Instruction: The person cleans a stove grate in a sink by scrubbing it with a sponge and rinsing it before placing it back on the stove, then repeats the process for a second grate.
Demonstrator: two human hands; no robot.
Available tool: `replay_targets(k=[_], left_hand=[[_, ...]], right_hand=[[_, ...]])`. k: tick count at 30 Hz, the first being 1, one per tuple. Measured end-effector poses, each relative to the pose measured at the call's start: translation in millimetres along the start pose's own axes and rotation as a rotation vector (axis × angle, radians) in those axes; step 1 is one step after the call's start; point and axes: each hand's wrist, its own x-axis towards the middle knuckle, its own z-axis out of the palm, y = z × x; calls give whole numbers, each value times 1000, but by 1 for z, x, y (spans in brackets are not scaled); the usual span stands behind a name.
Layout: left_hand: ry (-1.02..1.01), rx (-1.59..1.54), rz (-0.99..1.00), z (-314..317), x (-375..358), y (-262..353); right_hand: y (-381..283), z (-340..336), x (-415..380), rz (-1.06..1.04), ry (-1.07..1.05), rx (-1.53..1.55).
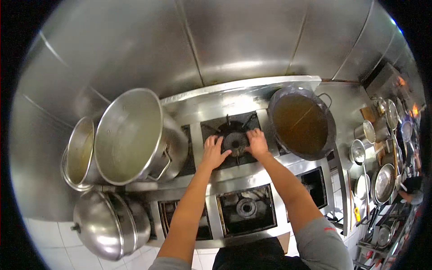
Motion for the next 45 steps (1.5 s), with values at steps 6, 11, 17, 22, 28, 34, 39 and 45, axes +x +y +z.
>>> replay_targets(k=[6,11,17,22,28,34,39,45], left_hand=[[117,-291,-197,-48,-188,44],[163,-598,-811,12,-448,85],[-486,-314,-1137,91,-727,124],[18,-212,-765,122,-788,86],[435,-502,-1186,47,-699,149],[638,-745,-1509,88,-830,266],[1166,-978,-1713,120,-960,334],[1900,-868,-1617,51,-1038,353]], right_hand=[[-1,3,-3,4,25,3],[-51,-29,-81,-172,389,314],[-99,2,-297,-136,-458,720],[-113,35,-427,-433,-785,732],[-179,12,-413,-753,-1042,370],[-254,49,-430,-726,-695,564],[-275,99,-472,-1014,-790,313],[-311,187,-494,-1248,-1122,317]])
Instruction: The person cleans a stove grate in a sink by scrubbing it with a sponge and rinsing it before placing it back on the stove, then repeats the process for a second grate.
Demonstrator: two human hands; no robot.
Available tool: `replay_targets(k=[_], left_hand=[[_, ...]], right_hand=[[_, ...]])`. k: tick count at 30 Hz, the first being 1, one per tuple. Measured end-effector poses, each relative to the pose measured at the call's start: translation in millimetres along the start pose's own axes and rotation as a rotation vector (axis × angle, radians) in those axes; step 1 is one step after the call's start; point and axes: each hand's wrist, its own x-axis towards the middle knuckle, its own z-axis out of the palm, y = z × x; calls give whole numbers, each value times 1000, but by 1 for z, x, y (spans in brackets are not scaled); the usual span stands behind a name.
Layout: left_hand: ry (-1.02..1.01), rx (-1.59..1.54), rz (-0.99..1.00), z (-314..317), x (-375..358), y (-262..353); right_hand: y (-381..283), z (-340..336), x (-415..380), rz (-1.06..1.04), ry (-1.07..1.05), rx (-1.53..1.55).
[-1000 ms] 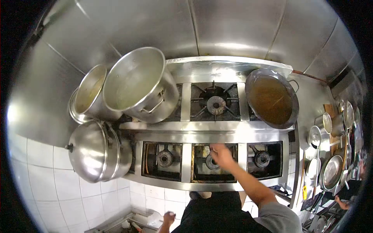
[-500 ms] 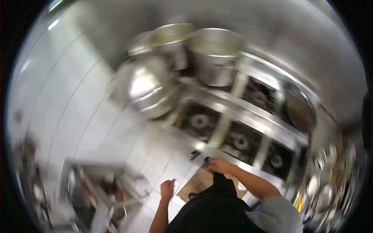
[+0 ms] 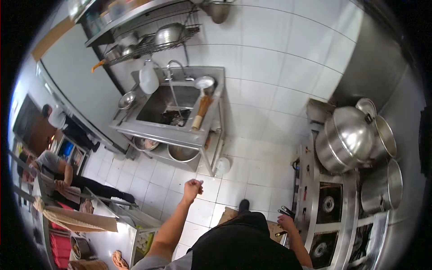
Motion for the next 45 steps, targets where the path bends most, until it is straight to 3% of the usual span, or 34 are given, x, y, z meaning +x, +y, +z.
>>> replay_targets(k=[1,2,4,5,8,9,10,12,16,18,24,28,29,31,32,34,35,36,37,39,40,42,43,45], left_hand=[[26,-50,9,-7,16,7],[48,-96,16,-14,34,12],[88,-213,59,-20,57,49],[79,-201,71,-27,74,66],[39,-302,119,-54,141,109],[78,-334,122,-60,162,129],[118,-368,125,-65,182,148],[129,-408,190,-78,223,176],[73,-482,223,-107,304,211],[161,-476,151,-113,329,232],[143,-516,186,-131,427,267],[130,-489,178,-128,511,286],[115,-493,162,-125,528,294],[-127,-514,149,-120,558,304],[-130,-531,124,-119,562,311],[-220,-121,110,-126,566,325],[-231,-132,91,-138,570,320],[-179,299,311,-153,572,311],[-122,729,532,-171,571,299],[-133,744,674,-234,559,258],[-245,754,572,-273,549,250],[-137,944,691,-347,547,201],[-167,1061,525,-375,530,211],[-53,1060,557,-414,516,196]], right_hand=[[2,-3,23,92,-209,-94],[-19,-12,37,81,-224,-100],[-53,-25,59,254,-218,224],[-61,-25,81,286,-204,102],[-112,-32,140,363,-194,184],[-110,-26,163,316,-176,526],[-109,-23,187,308,-183,526],[-168,-28,235,313,-159,550],[-249,-21,341,123,-230,535],[-300,-25,400,-54,-287,303],[-517,-36,529,-318,-349,350],[-581,-4,633,-519,-25,237],[-591,3,660,-504,-25,221],[-603,16,703,-523,132,64],[-605,20,722,-501,121,47],[-608,29,752,-484,196,-402],[-613,34,757,-430,176,-458],[-621,41,757,-410,167,-471],[-628,48,755,-473,289,-512],[-645,66,742,-640,488,-518],[-643,69,740,-625,486,-535],[-637,73,736,-412,450,-530],[-626,76,740,-396,458,-549],[-602,70,754,-354,357,-531]])
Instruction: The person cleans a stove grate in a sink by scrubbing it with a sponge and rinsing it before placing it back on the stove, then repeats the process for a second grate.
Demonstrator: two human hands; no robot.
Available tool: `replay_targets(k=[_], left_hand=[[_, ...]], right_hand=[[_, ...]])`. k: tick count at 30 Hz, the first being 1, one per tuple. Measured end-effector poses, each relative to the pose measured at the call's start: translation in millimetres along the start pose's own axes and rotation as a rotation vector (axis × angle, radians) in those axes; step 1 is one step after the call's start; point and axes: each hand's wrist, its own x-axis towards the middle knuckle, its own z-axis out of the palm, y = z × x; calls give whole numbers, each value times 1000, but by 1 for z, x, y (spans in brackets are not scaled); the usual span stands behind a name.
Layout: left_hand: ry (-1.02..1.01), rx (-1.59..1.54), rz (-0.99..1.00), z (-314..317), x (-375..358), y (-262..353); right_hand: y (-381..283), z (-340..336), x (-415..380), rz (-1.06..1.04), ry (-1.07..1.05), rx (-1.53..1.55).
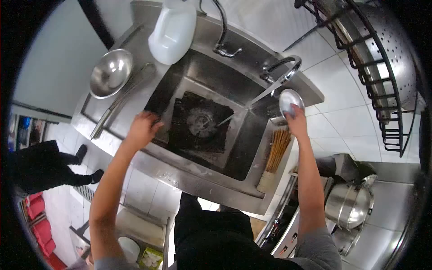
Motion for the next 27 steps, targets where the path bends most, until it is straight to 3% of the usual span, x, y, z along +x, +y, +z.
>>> replay_targets(k=[1,3,5,9,11,13,14,16,17,18,20,22,23,25,26,27], left_hand=[[82,-5,-5,-1,-14,-7],[6,9,20,0,-28,-13],[37,31,119,4,-42,-15],[180,15,43,3,-47,-9],[198,36,6,5,-58,-4],[203,60,-34,3,-65,3],[174,60,-47,0,-64,6],[139,56,-63,-2,-60,9],[144,49,-89,0,-59,9],[143,42,-116,1,-60,9],[139,49,-107,2,-60,8],[152,28,-78,3,-60,7],[147,32,-82,4,-59,5],[112,42,-86,6,-61,2],[149,75,-64,7,-60,3],[134,60,-68,9,-59,5]], right_hand=[[0,-5,5,6,4,-21],[-3,-7,20,87,-227,16],[10,6,32,32,-230,-67],[13,9,46,116,-310,-327],[6,-4,44,356,-66,-153],[-6,-21,32,159,156,162],[-26,-29,26,157,141,162],[-81,-26,7,248,-88,504],[-81,6,-9,209,-86,410],[-123,16,-16,142,-261,307],[-116,89,-31,223,-636,356],[-108,160,-42,35,-501,87],[-106,188,-40,35,-506,93],[-101,236,-38,-52,-313,70],[-91,256,-38,-44,-329,66],[-83,271,-38,-277,-419,-33]])
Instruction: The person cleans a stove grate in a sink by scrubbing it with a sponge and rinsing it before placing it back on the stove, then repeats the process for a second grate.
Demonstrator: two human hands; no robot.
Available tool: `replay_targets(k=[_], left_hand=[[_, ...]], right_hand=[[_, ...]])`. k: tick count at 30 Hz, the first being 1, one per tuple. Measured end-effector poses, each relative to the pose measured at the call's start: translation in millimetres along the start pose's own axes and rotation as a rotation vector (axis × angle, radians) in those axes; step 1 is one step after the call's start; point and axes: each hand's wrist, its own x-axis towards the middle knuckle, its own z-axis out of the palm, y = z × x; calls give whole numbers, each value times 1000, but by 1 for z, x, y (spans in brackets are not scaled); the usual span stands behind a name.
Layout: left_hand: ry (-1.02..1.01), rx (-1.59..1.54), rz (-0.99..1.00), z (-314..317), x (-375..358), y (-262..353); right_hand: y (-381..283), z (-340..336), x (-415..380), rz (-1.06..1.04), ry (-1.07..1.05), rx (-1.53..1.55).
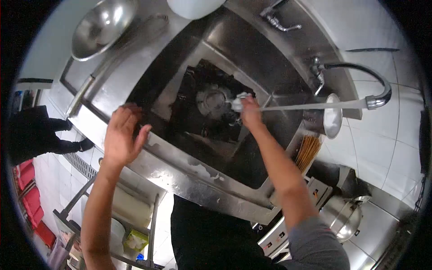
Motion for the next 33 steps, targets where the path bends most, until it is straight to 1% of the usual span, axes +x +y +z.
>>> replay_targets(k=[1,2,4,5,7,8,10,11,12,14,15,16,18,19,20,22,23,24,25,26,28,29,30,32,33], left_hand=[[9,-7,-15,-1,1,1],[29,-8,-33,-2,1,1],[50,-18,-38,-4,-1,-3],[49,-26,-17,-6,-2,-3],[91,-43,10,-6,1,-3],[87,-53,4,-6,1,-4],[89,-56,-15,-2,0,-4],[101,-54,-20,1,-1,-6],[116,-42,-27,-1,0,-10],[84,-70,-13,-1,-2,-9],[97,-72,-12,0,-2,-10],[107,-69,-16,-1,0,-12],[110,-77,-20,0,0,-8],[103,-84,-15,2,0,-7],[106,-70,-13,3,0,-8],[106,-45,-14,2,1,-9],[86,-56,-23,1,0,-8],[72,-64,-30,0,0,-8],[78,-53,-32,-1,0,-9],[77,-56,-29,0,-1,-8],[76,-67,-33,2,1,-8],[76,-58,-43,1,2,-6],[78,-44,-53,1,2,-5],[88,-42,-51,3,1,-5],[102,-38,-40,2,1,-6]], right_hand=[[6,9,-3,-212,-99,-129],[11,2,-8,-211,-106,-135],[30,-31,-7,-20,-565,-398],[36,-37,-8,-26,-545,-408],[52,-31,-5,83,10,-195],[41,-21,3,83,0,-201],[8,2,6,214,-106,372],[5,2,-1,-364,28,-60],[5,-1,10,-382,36,-59],[22,-20,9,668,-152,467],[34,-37,9,446,-199,191],[31,-31,13,435,-195,188],[21,-3,-2,152,178,-20],[43,50,-15,-268,402,-356],[58,97,-19,-47,20,63],[-14,14,-2,714,-320,950],[1,20,-8,722,-325,958],[33,30,-10,588,-75,1000],[49,36,-4,436,174,1030],[41,33,-6,433,178,1035],[21,14,-16,39,155,240],[21,2,-14,-113,33,93],[19,-7,-15,-108,25,95],[12,-23,-10,3,-236,39],[5,-30,-14,29,-181,55]])
